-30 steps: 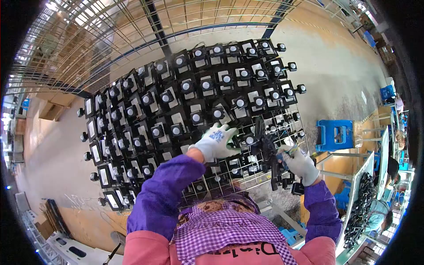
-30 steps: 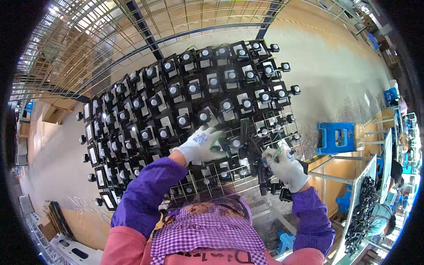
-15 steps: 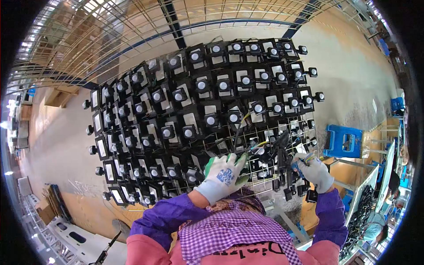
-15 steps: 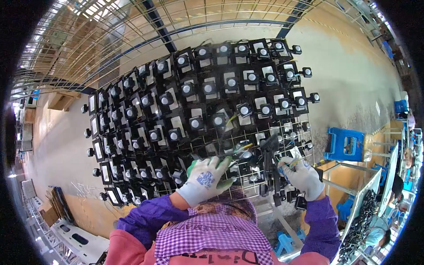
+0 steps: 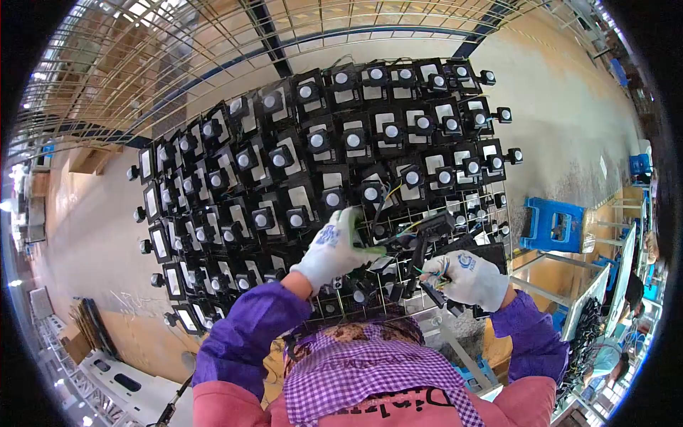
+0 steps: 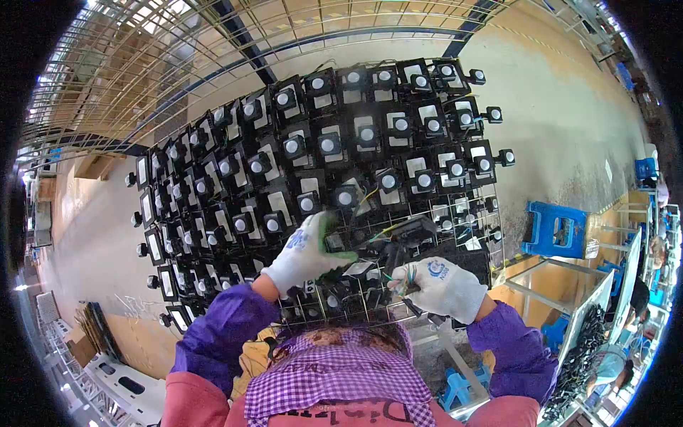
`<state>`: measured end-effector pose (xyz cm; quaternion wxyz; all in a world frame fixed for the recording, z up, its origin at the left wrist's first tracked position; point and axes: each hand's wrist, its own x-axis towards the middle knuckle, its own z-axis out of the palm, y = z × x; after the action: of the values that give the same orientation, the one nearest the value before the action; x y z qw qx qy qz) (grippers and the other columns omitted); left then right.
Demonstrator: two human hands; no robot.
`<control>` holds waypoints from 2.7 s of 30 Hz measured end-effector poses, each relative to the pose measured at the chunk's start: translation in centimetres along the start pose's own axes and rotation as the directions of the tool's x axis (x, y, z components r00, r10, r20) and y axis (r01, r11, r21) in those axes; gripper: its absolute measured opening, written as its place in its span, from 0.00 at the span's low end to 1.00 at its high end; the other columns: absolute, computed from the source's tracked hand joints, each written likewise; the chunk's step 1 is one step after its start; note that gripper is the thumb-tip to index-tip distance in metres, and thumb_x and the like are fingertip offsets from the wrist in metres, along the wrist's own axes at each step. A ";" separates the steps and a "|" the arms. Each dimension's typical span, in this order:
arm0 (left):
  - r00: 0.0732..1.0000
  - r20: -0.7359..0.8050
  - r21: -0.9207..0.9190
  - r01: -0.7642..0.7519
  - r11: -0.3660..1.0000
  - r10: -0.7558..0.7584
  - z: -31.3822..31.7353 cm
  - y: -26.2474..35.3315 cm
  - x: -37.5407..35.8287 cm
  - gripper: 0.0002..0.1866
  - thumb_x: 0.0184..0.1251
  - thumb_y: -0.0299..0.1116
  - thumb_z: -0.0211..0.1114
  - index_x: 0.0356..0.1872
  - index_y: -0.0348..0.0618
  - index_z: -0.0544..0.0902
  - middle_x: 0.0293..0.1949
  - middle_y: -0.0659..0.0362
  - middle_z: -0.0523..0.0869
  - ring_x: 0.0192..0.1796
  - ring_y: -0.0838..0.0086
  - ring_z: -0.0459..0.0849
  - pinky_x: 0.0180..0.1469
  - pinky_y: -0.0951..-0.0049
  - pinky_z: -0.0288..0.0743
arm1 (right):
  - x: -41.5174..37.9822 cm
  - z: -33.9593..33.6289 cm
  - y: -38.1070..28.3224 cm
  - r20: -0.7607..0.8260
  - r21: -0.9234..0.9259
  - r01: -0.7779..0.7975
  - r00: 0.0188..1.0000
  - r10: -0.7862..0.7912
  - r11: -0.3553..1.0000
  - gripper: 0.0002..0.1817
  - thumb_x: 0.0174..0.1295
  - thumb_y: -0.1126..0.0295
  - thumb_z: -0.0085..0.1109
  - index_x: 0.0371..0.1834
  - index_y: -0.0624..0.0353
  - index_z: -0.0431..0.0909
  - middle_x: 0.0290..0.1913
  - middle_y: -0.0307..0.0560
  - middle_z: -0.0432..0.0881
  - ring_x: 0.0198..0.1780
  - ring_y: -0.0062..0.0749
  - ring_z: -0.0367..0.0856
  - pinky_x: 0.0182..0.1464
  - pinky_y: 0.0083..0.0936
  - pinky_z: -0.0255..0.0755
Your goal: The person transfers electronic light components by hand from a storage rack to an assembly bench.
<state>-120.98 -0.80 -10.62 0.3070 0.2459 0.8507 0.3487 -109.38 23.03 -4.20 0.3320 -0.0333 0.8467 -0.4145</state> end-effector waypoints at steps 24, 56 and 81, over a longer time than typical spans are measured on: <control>0.818 -0.466 0.374 0.528 0.762 -0.337 4.0 -1.4 -6.2 0.50 0.37 0.50 0.77 0.62 0.38 0.61 0.65 0.41 0.62 0.69 0.47 0.59 0.68 0.51 0.54 | -4.1 -0.1 2.6 -0.366 -0.069 0.170 0.913 -0.183 0.983 0.06 0.56 0.76 0.60 0.34 0.52 0.76 0.33 0.40 0.81 0.35 0.39 0.80 0.40 0.30 0.74; 0.633 -0.346 0.577 0.726 0.374 -0.693 2.0 -3.3 -3.4 0.34 0.53 0.49 0.67 0.63 0.53 0.71 0.57 0.51 0.75 0.57 0.58 0.80 0.54 0.62 0.76 | -11.9 3.4 9.3 -0.440 0.304 -0.002 0.887 0.142 0.953 0.04 0.58 0.76 0.59 0.37 0.59 0.79 0.31 0.48 0.83 0.32 0.43 0.82 0.34 0.30 0.74; 0.877 0.392 0.543 0.025 0.839 -0.280 -0.7 -3.0 -7.7 0.24 0.67 0.54 0.54 0.48 0.44 0.79 0.43 0.49 0.85 0.47 0.55 0.84 0.50 0.61 0.76 | -16.2 16.7 3.7 -0.591 0.628 -0.207 0.501 0.633 0.750 0.11 0.70 0.72 0.50 0.51 0.60 0.78 0.38 0.44 0.83 0.35 0.25 0.81 0.39 0.24 0.73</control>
<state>-116.80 -7.85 -9.75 0.4468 0.3240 0.8338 0.0105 -86.11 19.46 -5.54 0.0239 0.4470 0.7522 -0.4835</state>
